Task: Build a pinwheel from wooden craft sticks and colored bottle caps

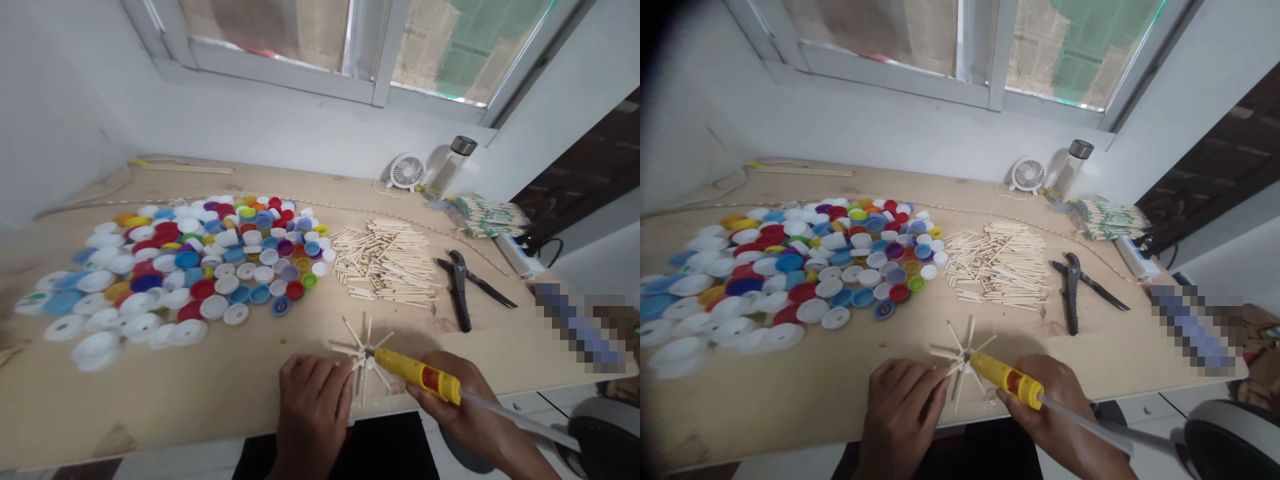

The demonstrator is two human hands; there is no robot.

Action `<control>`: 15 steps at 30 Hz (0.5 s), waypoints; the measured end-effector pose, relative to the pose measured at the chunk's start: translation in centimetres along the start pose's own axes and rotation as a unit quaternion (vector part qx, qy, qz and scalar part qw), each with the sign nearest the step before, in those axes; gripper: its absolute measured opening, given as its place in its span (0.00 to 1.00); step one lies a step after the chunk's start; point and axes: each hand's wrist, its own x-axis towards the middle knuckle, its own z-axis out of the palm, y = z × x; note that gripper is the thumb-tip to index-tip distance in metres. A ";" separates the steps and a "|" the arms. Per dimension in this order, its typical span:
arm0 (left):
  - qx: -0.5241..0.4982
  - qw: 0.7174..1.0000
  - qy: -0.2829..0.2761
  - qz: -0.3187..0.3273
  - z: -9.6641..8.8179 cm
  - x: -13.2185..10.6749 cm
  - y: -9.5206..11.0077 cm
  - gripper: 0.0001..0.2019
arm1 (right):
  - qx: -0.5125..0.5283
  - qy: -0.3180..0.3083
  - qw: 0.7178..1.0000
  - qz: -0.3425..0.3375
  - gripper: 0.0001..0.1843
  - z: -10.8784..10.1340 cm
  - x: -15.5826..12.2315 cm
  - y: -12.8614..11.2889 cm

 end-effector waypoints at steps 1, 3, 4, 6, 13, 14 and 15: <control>0.003 1.000 -0.001 -0.001 0.0 0.0 0.0 0.08 | -0.004 -0.012 1.000 0.000 0.15 -0.1 -0.1 0.1; 0.007 1.000 -0.004 -0.005 0.0 0.1 0.1 0.08 | -0.014 -0.045 0.999 -0.005 0.15 -0.2 -0.2 0.3; 0.008 1.000 -0.001 -0.005 0.0 0.1 0.1 0.08 | -0.018 -0.044 0.999 -0.006 0.15 -0.3 -0.3 0.5; 0.011 1.000 0.002 -0.001 -0.1 0.2 0.1 0.09 | -0.026 -0.039 0.999 -0.009 0.14 -0.4 -0.3 0.6; 0.011 1.000 -0.004 0.001 -0.2 0.1 0.2 0.08 | -0.048 -0.043 0.998 -0.027 0.15 -0.8 -0.5 0.4; 0.011 1.000 -0.005 0.002 -0.2 0.1 0.1 0.08 | -0.050 -0.048 0.997 -0.024 0.15 -0.9 -0.6 0.3; 0.011 1.000 -0.006 0.002 -0.1 0.0 0.1 0.08 | -0.053 -0.050 0.997 -0.022 0.15 -0.9 -0.6 0.3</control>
